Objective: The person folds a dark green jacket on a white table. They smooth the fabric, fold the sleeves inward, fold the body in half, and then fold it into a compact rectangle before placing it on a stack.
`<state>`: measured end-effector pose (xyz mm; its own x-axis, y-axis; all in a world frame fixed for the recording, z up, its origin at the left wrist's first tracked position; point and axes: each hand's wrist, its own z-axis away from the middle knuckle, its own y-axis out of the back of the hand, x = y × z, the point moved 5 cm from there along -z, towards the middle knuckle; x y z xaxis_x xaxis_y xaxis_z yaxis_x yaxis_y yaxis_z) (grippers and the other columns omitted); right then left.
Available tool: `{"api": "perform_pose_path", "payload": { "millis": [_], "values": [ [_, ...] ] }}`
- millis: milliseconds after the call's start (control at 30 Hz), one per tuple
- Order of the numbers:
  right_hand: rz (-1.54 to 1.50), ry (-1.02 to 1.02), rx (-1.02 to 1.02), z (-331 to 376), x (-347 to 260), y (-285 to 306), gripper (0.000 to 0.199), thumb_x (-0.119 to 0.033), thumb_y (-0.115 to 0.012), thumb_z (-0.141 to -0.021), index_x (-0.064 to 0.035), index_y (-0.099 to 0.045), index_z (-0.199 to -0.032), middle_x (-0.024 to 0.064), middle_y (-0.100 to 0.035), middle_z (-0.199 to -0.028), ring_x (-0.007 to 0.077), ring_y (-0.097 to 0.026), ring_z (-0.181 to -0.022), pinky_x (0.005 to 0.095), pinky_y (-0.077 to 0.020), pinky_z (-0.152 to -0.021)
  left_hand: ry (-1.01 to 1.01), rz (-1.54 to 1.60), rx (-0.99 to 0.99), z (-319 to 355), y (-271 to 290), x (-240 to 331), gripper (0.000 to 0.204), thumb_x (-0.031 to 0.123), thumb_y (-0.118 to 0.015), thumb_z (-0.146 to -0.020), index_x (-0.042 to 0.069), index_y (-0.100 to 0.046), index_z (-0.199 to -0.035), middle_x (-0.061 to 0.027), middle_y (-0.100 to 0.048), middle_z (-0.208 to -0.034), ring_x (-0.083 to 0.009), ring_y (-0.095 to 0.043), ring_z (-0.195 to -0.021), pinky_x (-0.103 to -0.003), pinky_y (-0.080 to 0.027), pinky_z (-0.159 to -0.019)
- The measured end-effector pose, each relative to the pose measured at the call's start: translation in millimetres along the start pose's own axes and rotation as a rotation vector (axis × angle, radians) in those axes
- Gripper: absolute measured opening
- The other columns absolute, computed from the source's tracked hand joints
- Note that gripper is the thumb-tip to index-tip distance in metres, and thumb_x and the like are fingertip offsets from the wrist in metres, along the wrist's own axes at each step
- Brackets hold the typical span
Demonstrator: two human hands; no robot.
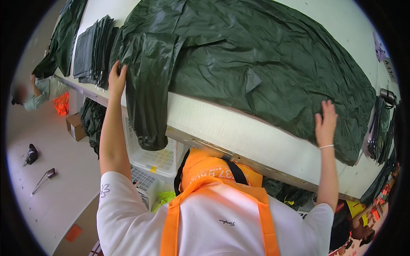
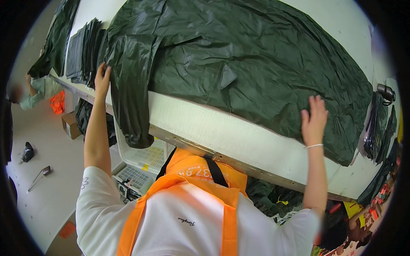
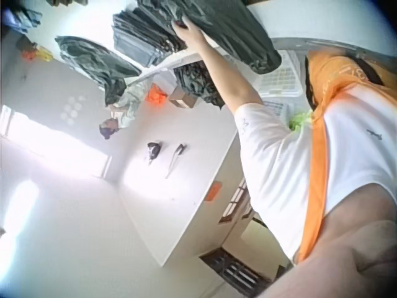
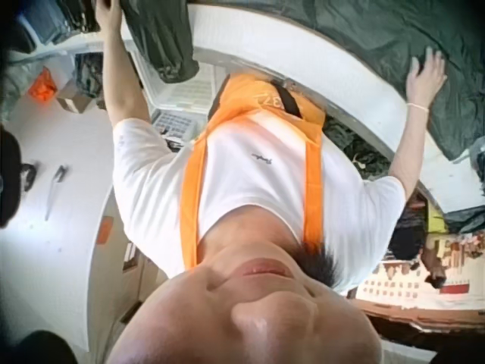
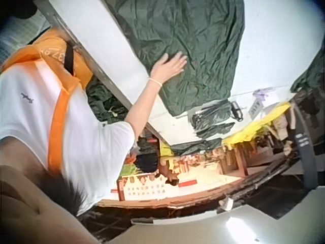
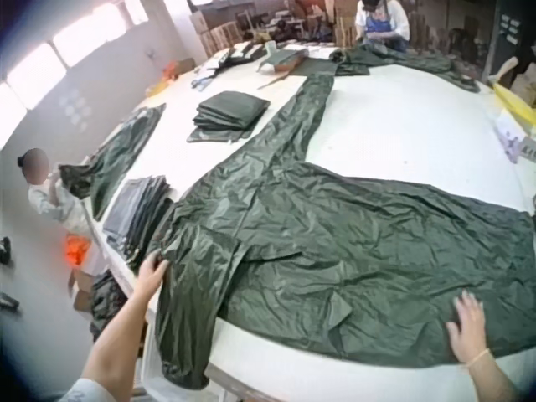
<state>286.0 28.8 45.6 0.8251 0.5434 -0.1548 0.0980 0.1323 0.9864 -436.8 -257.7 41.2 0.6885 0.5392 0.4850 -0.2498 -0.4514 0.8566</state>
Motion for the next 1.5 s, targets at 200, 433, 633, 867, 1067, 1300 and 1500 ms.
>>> {"api": "perform_pose_path", "payload": {
  "millis": [200, 433, 633, 867, 1067, 1300, 1500],
  "values": [
    [0.097, -0.124, 0.047, 24, -24, -45, 0.057, -0.025, -0.046, -0.094, -0.0178, -0.025, -0.147, 0.0057, -0.018, -0.154, 0.0268, -0.017, -0.141, 0.0516, -0.0131, -0.112, 0.071, -0.074, -0.093, 8, -17, -34, 0.034, 0.026, -0.069, -0.080, -0.001, -0.061, -0.098, -0.0171, -0.063, -0.089, -0.0316, -0.061, -0.082, -0.036, -0.046, -0.070],
    [-0.032, 0.011, 0.367, 27, -113, -6, 0.043, -0.023, -0.057, -0.089, -0.0052, -0.050, -0.127, 0.0179, -0.045, -0.135, 0.0333, -0.040, -0.126, 0.0480, -0.0282, -0.105, -0.099, -0.410, -0.112, -14, -19, -7, 0.049, 0.039, -0.073, -0.073, 0.009, -0.056, -0.108, -0.0115, -0.060, -0.102, -0.0319, -0.056, -0.097, -0.043, -0.047, -0.078],
    [-0.355, -0.401, 0.203, 7, -273, -32, 0.045, -0.030, -0.076, -0.074, -0.0028, -0.054, -0.102, 0.0128, -0.057, -0.096, 0.0277, -0.057, -0.083, 0.0356, -0.0476, -0.071, -0.034, -0.580, -0.258, -25, -13, 8, 0.053, 0.053, -0.070, -0.071, 0.004, -0.061, -0.090, -0.0132, -0.063, -0.095, -0.0312, -0.061, -0.094, -0.044, -0.051, -0.074],
    [-0.691, -0.748, 0.262, 21, -241, -79, 0.011, -0.016, -0.059, -0.089, -0.0045, -0.058, -0.089, 0.0072, -0.059, -0.087, 0.0198, -0.058, -0.073, 0.0328, -0.0457, -0.064, 0.024, -0.583, -0.368, -33, -13, 2, 0.067, 0.065, -0.067, -0.067, 0.001, -0.063, -0.089, -0.0169, -0.067, -0.088, -0.0338, -0.065, -0.087, -0.044, -0.051, -0.072],
    [-1.152, -0.931, 0.330, 35, -207, -89, 0.016, -0.021, -0.059, -0.091, -0.0046, -0.063, -0.090, 0.0007, -0.062, -0.079, 0.0118, -0.054, -0.071, 0.0264, -0.0439, -0.066, 0.085, -0.575, -0.450, -30, 7, 10, 0.067, 0.065, -0.067, -0.066, 0.003, -0.065, -0.091, -0.0188, -0.067, -0.089, -0.0349, -0.065, -0.087, -0.043, -0.051, -0.071],
    [-0.643, -0.585, 0.568, 50, -270, -52, 0.021, -0.021, -0.059, -0.091, -0.0017, -0.057, -0.099, 0.0043, -0.059, -0.089, 0.0142, -0.053, -0.075, 0.0277, -0.0451, -0.071, -0.415, -0.101, -0.162, -6, 39, -14, 0.044, 0.045, -0.070, -0.075, 0.007, -0.066, -0.098, -0.0042, -0.065, -0.086, -0.0259, -0.056, -0.082, -0.038, -0.041, -0.074],
    [-0.873, -0.156, -0.969, 106, -444, -98, 0.048, -0.045, -0.056, -0.088, 0.0008, -0.067, -0.091, 0.0159, -0.067, -0.076, 0.0229, -0.062, -0.069, 0.0347, -0.0487, -0.070, -0.275, -0.072, -0.025, -5, 10, -49, 0.031, 0.035, -0.078, -0.068, 0.007, -0.068, -0.077, -0.0069, -0.062, -0.072, -0.0278, -0.055, -0.075, -0.039, -0.044, -0.066]
  ]
}}
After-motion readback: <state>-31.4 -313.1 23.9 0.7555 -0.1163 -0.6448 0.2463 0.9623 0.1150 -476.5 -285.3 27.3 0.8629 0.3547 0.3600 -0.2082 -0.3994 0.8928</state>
